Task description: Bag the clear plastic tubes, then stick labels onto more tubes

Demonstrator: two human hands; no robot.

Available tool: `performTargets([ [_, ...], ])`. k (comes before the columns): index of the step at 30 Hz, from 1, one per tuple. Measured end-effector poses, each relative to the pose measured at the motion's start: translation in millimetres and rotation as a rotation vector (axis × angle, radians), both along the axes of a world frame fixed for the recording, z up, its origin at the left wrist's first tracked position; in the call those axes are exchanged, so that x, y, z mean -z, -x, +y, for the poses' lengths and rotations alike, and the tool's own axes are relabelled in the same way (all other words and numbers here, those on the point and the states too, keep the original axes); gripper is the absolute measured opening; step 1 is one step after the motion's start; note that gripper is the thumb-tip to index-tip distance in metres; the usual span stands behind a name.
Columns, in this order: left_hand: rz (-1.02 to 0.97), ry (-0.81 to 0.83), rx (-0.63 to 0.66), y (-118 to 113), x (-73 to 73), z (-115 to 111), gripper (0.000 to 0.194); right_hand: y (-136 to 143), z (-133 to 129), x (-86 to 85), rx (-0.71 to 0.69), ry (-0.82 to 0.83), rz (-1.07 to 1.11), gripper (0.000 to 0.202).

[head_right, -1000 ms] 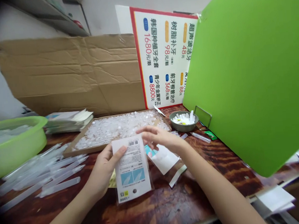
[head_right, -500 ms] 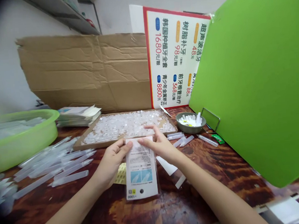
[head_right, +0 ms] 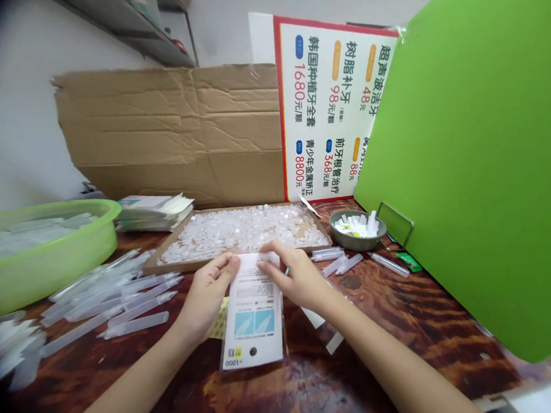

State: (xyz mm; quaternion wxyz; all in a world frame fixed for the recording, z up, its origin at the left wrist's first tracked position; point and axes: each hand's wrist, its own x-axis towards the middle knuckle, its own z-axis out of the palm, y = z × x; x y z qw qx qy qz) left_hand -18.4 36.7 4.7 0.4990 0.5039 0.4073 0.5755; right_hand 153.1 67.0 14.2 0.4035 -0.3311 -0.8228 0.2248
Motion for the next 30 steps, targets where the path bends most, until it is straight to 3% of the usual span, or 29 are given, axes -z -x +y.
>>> performTargets([
  [3,0.01,-0.004,-0.005,-1,0.4,-1,0.038,3,0,5.8,0.008,-0.004,0.041,0.015],
  [6,0.008,-0.008,-0.004,-1,2.0,0,0.038,11,-4,14.6,0.165,0.034,0.284,0.032],
  [9,-0.02,-0.003,0.037,0,3.8,2,0.038,15,-7,15.4,0.203,0.394,0.597,0.058],
  [12,-0.01,0.045,0.1,1,3.0,3,0.037,11,-6,7.0,-0.044,0.888,0.648,0.046],
  [14,0.015,0.076,0.129,1,1.0,3,0.037,6,-4,0.9,-0.186,1.017,0.632,0.036],
  [21,0.006,0.089,0.125,1,-3.6,1,0.045,0,1,-2.1,-0.184,0.98,0.613,0.032],
  [30,-0.01,-0.004,0.102,4,-8.8,2,0.038,0,3,-3.8,-0.203,0.935,0.723,0.028],
])
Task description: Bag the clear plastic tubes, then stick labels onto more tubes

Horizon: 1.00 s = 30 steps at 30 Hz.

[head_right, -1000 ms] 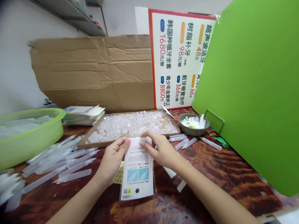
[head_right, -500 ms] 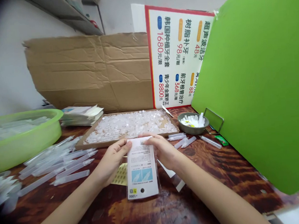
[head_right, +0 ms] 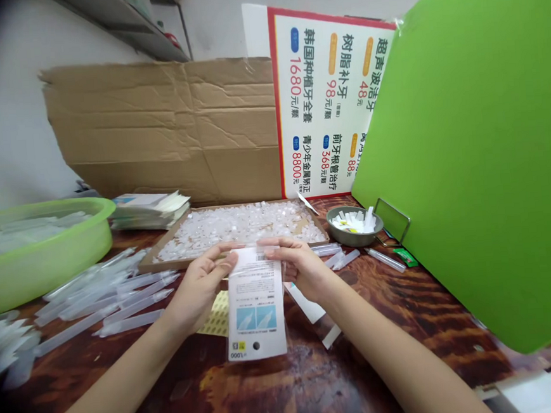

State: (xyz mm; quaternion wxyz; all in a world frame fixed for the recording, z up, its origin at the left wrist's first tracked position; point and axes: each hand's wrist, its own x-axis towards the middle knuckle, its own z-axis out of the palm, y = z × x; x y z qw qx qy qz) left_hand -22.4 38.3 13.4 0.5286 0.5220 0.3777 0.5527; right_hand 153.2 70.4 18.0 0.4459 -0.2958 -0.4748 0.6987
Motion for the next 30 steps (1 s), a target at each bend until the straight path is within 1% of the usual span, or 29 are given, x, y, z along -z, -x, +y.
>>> performTargets([
  [4,-0.01,-0.022,0.0,1,-2.5,-1,0.042,1,0,-1.3,0.022,-0.053,0.035,0.021],
  [10,-0.047,-0.012,0.056,4,-8.4,-5,0.024,-10,7,-1.1,0.008,-0.237,0.009,0.018],
  [14,-0.083,-0.055,0.039,4,-8.5,-6,0.012,-17,9,-0.1,-0.011,-0.355,-0.045,0.021],
  [17,-0.092,-0.081,0.017,4,-7.1,-7,0.01,-18,8,-0.3,-0.029,-0.418,-0.052,0.023],
  [20,-0.11,-0.083,0.01,4,-5.9,-7,0.01,-18,7,-1.7,-0.055,-0.446,-0.03,0.024],
  [30,-0.208,-0.103,0.079,3,-3.6,-11,0.009,-17,2,-5.7,-0.089,-0.481,0.009,0.028],
])
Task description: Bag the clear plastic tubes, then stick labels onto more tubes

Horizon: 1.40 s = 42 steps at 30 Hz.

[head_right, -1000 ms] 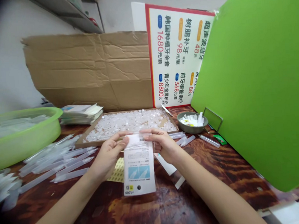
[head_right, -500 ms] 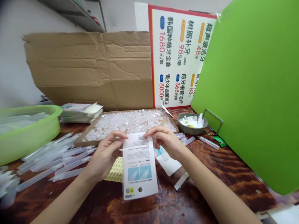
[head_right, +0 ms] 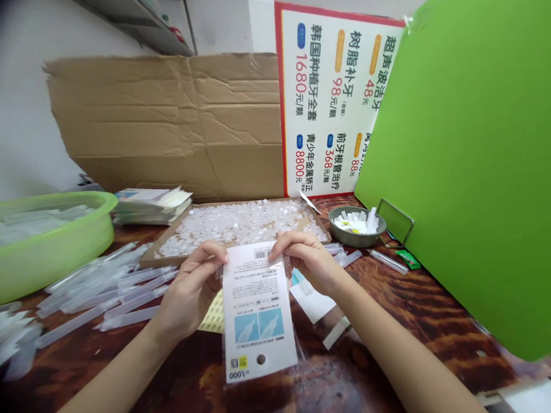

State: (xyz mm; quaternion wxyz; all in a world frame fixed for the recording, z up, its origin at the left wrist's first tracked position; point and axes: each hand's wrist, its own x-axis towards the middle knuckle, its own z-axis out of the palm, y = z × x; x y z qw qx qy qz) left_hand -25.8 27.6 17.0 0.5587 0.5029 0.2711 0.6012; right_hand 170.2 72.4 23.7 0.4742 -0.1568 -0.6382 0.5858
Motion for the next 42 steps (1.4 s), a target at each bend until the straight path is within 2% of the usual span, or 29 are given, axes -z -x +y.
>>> performTargets([
  [7,-0.055,0.0,0.07,-3,-1.5,-5,0.01,0,-3,-3.2,-0.005,0.005,0.024,0.028],
  [11,-0.049,-0.054,0.091,-1,-0.4,-6,0.013,1,-4,-3.4,-0.012,0.018,0.047,0.027],
  [17,-0.001,-0.052,0.15,1,-0.4,-8,0.012,1,-6,-3.7,0.009,0.065,0.075,0.023],
  [19,0.011,-0.056,0.165,-1,-3.1,-8,0.024,0,-5,-5.2,0.037,0.086,0.102,0.021],
  [22,0.032,0.012,0.104,-5,-6.0,-8,0.042,0,-5,-8.2,0.082,0.104,0.153,0.017],
  [24,0.069,0.063,0.07,-8,-4.8,-9,0.035,0,-4,-9.8,0.118,0.109,0.166,0.015],
  [26,0.124,0.083,0.1,-9,-1.2,-9,0.022,-1,-3,-10.4,0.164,0.108,0.158,0.012],
  [30,0.203,0.068,0.205,-10,5.8,-10,0.022,0,-2,-9.1,0.204,0.078,0.105,0.01],
  [33,0.186,0.05,0.167,-10,7.6,-11,0.02,2,-5,-7.6,0.247,-0.066,-0.008,0.02],
  [35,0.165,0.033,0.1,-9,8.3,-11,0.019,4,-11,-7.6,0.425,-0.282,-0.125,0.027],
  [38,0.142,0.011,0.062,-10,9.2,-11,0.019,9,-25,-8.8,0.707,-0.687,-0.339,0.025],
  [40,0.141,0.002,0.069,-11,9.4,-12,0.024,14,-35,-8.5,0.731,-0.927,-0.484,0.03],
  [42,0.143,-0.018,0.069,-12,9.5,-13,0.029,18,-43,-6.4,0.693,-1.09,-0.586,0.036],
])
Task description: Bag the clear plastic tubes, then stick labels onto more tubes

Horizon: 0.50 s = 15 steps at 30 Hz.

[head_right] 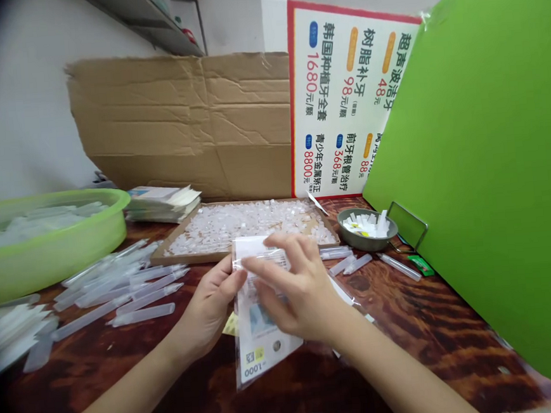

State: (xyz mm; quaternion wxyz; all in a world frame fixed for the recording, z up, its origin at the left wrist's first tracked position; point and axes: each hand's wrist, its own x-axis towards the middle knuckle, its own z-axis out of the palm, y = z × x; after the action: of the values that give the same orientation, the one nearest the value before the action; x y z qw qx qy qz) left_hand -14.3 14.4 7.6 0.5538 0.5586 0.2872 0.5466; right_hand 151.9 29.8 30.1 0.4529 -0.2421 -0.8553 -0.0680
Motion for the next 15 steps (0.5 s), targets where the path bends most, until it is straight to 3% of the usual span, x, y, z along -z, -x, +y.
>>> performTargets([
  [8,0.048,-0.073,-0.022,-1,-3.4,-5,0.029,8,-7,9.1,0.006,-0.048,-0.043,0.04],
  [15,0.228,-0.05,-0.013,-2,-9.0,-12,0.024,6,-7,0.9,0.164,0.017,-0.003,0.042],
])
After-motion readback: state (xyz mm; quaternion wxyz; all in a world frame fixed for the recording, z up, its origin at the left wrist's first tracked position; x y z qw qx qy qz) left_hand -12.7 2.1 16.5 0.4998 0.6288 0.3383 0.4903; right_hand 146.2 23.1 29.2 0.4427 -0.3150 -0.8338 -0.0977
